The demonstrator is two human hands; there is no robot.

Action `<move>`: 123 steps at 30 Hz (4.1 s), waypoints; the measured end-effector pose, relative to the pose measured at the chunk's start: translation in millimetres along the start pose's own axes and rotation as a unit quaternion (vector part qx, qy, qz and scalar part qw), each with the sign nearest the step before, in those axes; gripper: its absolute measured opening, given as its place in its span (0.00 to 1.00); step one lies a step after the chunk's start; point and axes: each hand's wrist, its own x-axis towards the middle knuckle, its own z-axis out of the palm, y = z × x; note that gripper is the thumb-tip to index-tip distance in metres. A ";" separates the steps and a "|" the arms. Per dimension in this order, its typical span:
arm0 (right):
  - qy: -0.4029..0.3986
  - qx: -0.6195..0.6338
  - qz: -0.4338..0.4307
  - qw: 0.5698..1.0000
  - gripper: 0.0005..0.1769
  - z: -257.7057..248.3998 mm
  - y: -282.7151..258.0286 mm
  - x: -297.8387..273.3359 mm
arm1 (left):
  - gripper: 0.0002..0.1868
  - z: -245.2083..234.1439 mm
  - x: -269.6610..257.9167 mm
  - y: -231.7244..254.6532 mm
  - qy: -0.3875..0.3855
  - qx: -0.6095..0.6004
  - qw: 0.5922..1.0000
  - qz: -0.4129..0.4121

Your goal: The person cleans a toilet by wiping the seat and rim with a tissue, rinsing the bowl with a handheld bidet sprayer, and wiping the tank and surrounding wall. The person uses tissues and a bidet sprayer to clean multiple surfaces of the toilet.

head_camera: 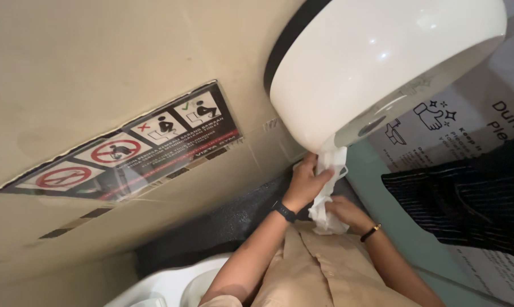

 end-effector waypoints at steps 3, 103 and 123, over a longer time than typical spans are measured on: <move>0.068 -0.014 0.057 0.996 0.17 -4.5 -0.6 -3.7 | 0.20 7.8 -4.2 -2.8 0.066 -0.049 0.995 -0.060; 0.347 -0.191 -0.716 0.576 0.13 258.1 -397.6 -30.6 | 0.15 -190.0 -27.1 191.8 0.392 0.599 0.649 0.258; 0.321 -0.269 -0.604 0.678 0.08 227.9 -419.0 -76.8 | 0.09 -188.4 -13.1 218.2 0.417 0.639 0.617 0.193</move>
